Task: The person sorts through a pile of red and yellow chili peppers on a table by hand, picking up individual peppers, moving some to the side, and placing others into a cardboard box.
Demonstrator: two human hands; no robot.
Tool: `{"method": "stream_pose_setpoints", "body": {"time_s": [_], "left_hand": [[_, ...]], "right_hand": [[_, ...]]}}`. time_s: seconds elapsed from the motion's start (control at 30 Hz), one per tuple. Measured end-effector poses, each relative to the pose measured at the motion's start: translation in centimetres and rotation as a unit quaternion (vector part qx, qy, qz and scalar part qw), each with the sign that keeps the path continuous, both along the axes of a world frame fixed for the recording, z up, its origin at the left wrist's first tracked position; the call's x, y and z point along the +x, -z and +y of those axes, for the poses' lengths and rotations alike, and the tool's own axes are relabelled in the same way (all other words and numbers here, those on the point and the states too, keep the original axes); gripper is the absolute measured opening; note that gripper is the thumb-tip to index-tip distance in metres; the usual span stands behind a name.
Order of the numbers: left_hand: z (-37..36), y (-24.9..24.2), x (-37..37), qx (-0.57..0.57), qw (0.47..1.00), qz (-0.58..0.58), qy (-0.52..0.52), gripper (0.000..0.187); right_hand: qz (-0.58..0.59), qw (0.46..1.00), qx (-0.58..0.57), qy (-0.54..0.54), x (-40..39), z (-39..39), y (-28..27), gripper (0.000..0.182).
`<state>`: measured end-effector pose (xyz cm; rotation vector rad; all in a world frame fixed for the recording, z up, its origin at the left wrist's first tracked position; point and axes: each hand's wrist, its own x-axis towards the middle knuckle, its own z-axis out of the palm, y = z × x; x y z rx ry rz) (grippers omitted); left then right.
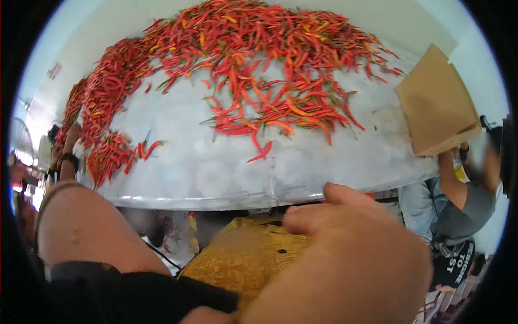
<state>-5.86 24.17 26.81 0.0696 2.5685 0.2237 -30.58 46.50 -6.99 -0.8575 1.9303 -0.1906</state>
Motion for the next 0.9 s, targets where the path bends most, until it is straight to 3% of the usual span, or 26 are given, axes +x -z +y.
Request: {"method": "stream_pose_setpoints", "body": {"time_s": [0.07,0.17,0.23,0.37,0.47,0.6,0.67,0.73,0.77,0.8,0.83,0.87,0.9], "left_hand": [[-0.8,-0.3,0.2,0.011,0.999,-0.033,-0.023,0.018],[-1.4,-0.8,-0.5,0.001,0.998,-0.069,-0.013,0.018],[-1.5,-0.7,-0.7,0.002,0.996,-0.091,-0.017,0.018],[-0.6,-1.3,-2.8,0.001,0.992,-0.122,0.033,0.018],[-1.0,-1.2,-2.8,0.024,0.987,-0.156,0.038,0.018],[-1.9,-1.0,-2.4,0.05,0.976,-0.211,0.031,0.018],[-2.6,-1.7,-2.2,0.041,0.975,-0.215,0.026,0.018],[-2.8,-1.4,-1.1,0.076,0.967,-0.243,0.012,0.018],[-2.5,-1.7,-0.5,0.09,0.964,-0.252,0.009,0.018],[-1.1,1.3,-6.5,0.076,0.968,-0.239,0.009,0.018],[-3.7,5.3,-2.3,0.142,0.989,-0.034,0.011,0.021],[-6.8,9.9,5.2,0.21,0.963,0.168,0.013,0.024],[-7.9,13.8,5.9,0.267,0.892,0.365,0.015,0.028]], "right_hand": [[-0.022,0.999,-0.028,0.008,0.0,0.0,0.5,0.055],[0.0,0.999,0.02,-0.026,0.9,-0.5,-3.6,0.051],[0.099,0.981,-0.061,-0.155,1.4,-0.8,-3.9,0.051],[0.026,0.999,0.008,-0.044,1.0,-0.4,-6.8,0.052],[0.074,0.985,-0.096,-0.125,1.3,-0.1,-7.8,0.049],[0.073,0.985,-0.077,-0.136,2.5,-3.9,-14.7,0.047],[-0.013,0.978,-0.181,-0.105,1.8,-5.1,-15.9,0.045],[0.051,0.98,-0.138,-0.135,2.5,-7.7,-18.0,0.045],[-0.015,0.974,-0.2,-0.111,1.8,-8.1,-17.7,0.046],[0.003,0.957,-0.234,-0.172,1.4,-9.2,-17.5,0.047],[0.066,0.944,-0.242,-0.213,1.5,-10.3,-18.4,0.048],[0.071,0.944,-0.239,-0.216,1.4,-11.1,-18.7,0.048],[0.101,0.941,-0.247,-0.207,1.0,-12.2,-18.8,0.047]]}}
